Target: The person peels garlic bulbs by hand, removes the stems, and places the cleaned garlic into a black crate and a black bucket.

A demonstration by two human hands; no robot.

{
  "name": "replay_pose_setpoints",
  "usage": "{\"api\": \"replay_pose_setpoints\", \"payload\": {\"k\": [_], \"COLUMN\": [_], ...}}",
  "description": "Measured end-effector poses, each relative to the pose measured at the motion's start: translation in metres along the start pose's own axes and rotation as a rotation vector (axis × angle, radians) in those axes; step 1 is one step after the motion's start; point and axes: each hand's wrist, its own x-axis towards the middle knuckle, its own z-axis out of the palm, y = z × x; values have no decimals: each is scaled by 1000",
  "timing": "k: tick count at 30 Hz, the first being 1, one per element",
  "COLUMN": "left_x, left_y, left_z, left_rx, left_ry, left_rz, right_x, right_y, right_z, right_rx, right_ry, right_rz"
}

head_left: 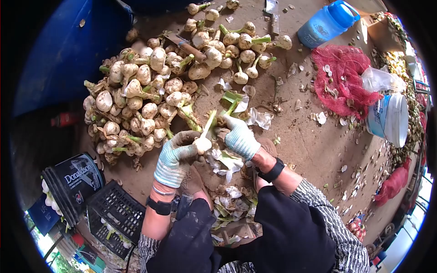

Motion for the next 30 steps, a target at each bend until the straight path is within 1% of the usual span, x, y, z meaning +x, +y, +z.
{"api": "replay_pose_setpoints", "payload": {"k": [1,2,3,4,5,6,7,9,10,11,12,13,15,16,17,19,21,22,23,25,26,27,29,30], "left_x": [4,7,10,14,18,20,19,15,12,11,9,8,11,12,12,9,11,8,9,11,12,11,6,7], "left_y": [-2,-2,-6,-13,-19,-23,-20,-12,-11,-11,-11,-12,-13,-13,-12,-10,-12,-9,-10,-14,-15,-11,3,2], "left_z": [-2,-4,-3,-2,-1,-2,0,4,0,-2,-3,-4,-5,-7,-6,-3,-5,-7,-8,-9,-7,-6,-5,-12], "left_rx": [-69,-105,-104,-43,17,197,197,147,77,78,22,-35,-95,-63,-30,7,270,298,298,445,427,428,564,544], "left_ry": [12,-35,-36,-20,-3,35,36,24,-45,-46,-73,-101,-137,-100,-60,-50,-41,-64,-69,-26,-11,-14,116,127], "left_rz": [-31,-48,-50,-5,41,130,131,133,117,116,99,81,64,61,54,42,165,104,99,289,345,341,242,234], "right_x": [1,1,1,-6,-8,-6,-3,12,21,23,21,18,10,6,-3,-4,1,-6,-4,3,2,-1,-6,-10], "right_y": [3,9,13,-12,-17,-14,-10,-3,4,16,29,29,28,15,-8,-14,-9,-34,-33,-25,-23,-21,-22,-8], "right_z": [0,2,3,-1,2,5,7,-22,-33,-44,-47,-48,-41,-35,-33,-21,-12,-16,-11,-1,2,2,-1,1], "right_rx": [-1,-58,-115,-117,-220,-125,-29,168,700,680,666,651,195,156,240,390,125,252,253,358,407,409,647,366], "right_ry": [1,15,28,13,36,102,167,126,268,372,397,423,238,109,-15,-192,-269,-351,-345,-379,-360,-355,-303,-285], "right_rz": [0,-104,-209,-171,-153,-267,-380,-20,210,201,150,102,-69,35,37,-12,-118,123,127,68,13,15,242,-198]}}
